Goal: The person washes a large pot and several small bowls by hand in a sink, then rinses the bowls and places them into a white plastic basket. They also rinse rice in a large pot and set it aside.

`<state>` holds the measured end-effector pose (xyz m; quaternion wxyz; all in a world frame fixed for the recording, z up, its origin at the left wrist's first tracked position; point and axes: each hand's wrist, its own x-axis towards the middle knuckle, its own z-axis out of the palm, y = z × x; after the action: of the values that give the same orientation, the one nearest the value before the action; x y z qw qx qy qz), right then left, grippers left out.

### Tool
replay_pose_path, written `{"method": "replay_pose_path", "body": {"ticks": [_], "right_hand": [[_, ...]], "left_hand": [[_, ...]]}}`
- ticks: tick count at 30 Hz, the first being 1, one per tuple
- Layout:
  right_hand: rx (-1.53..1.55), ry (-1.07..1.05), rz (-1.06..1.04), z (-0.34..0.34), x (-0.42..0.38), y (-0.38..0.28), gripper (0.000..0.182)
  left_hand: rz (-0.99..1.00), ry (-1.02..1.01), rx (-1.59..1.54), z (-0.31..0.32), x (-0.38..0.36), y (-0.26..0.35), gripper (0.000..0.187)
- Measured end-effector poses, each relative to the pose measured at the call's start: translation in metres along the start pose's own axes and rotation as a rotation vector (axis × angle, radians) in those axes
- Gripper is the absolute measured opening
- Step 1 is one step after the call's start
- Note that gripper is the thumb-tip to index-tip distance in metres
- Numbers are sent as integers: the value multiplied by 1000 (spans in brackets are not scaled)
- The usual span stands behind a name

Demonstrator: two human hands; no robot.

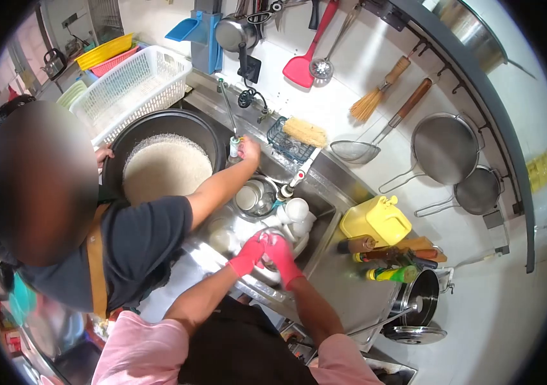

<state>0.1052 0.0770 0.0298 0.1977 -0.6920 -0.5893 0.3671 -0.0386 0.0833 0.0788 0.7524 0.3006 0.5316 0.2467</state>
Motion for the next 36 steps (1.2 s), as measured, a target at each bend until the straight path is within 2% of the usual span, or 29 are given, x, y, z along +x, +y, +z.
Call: {"method": "replay_pose_path", "body": {"ticks": [2, 3, 6, 7, 9, 10, 11, 14, 15, 17, 19, 21, 23, 24, 25, 27, 30, 31, 32, 34, 35, 36], "right_hand": [[135, -441, -8, -8, 9, 7, 37], [-107, -459, -29, -21, 5, 0, 38], [-831, -477, -81, -85, -22, -67, 44], [-817, -323, -61, -85, -16, -59, 44], [-652, 6, -105, -78, -2, -39, 42], [-565, 162, -129, -78, 1, -35, 41], [-516, 262, -128, -74, 6, -34, 31], [383, 300, -249, -44, 39, -4, 22], [298, 309, -326, -54, 29, -25, 25], [437, 143, -114, -57, 22, -43, 27], [-149, 91, -231, -67, 18, -55, 31], [201, 23, 130, -89, 13, -80, 34], [111, 49, -85, -85, 25, -49, 40], [65, 68, -190, -83, 31, -32, 43], [266, -117, -212, -82, 32, -21, 43], [402, -397, -301, -67, 38, -1, 40], [-225, -479, -154, -112, 17, -46, 38], [47, -475, -207, -94, 29, -10, 33], [174, -498, -141, -92, 33, 11, 33], [431, -531, 1, -99, 26, 22, 32], [829, -532, 102, -98, 11, 29, 33], [922, -368, 233, -85, -1, 27, 37]], "left_hand": [[-18, 44, -42, -11, 13, 1, 50], [68, 126, -27, -10, 12, 3, 46], [144, 100, 118, -4, 12, -5, 40], [100, 177, 106, 2, 13, -3, 36], [439, -8, 534, -26, 48, -28, 34], [436, -49, 527, -24, 43, -21, 34], [432, -89, 520, -23, 38, -15, 34], [360, 194, 894, -2, 26, 7, 30], [429, 239, 977, 4, 21, 10, 28], [546, 310, 1117, 10, 15, 14, 25], [628, 353, 1210, 12, 16, 17, 22], [680, 352, 1279, 12, 16, 17, 20], [726, 335, 1345, 12, 13, 20, 17], [770, 334, 1339, 11, 15, 18, 15], [815, 329, 1336, 9, 19, 17, 13], [787, 285, 1362, 11, 24, 18, 15], [699, 184, 1333, 20, 12, 25, 21], [706, 234, 1228, 16, 18, 16, 23], [718, 281, 1120, 11, 24, 7, 25], [608, 425, 849, 4, 33, -2, 26], [562, 507, 702, -1, 39, -4, 27], [549, 558, 498, 3, 40, -1, 26]]}}
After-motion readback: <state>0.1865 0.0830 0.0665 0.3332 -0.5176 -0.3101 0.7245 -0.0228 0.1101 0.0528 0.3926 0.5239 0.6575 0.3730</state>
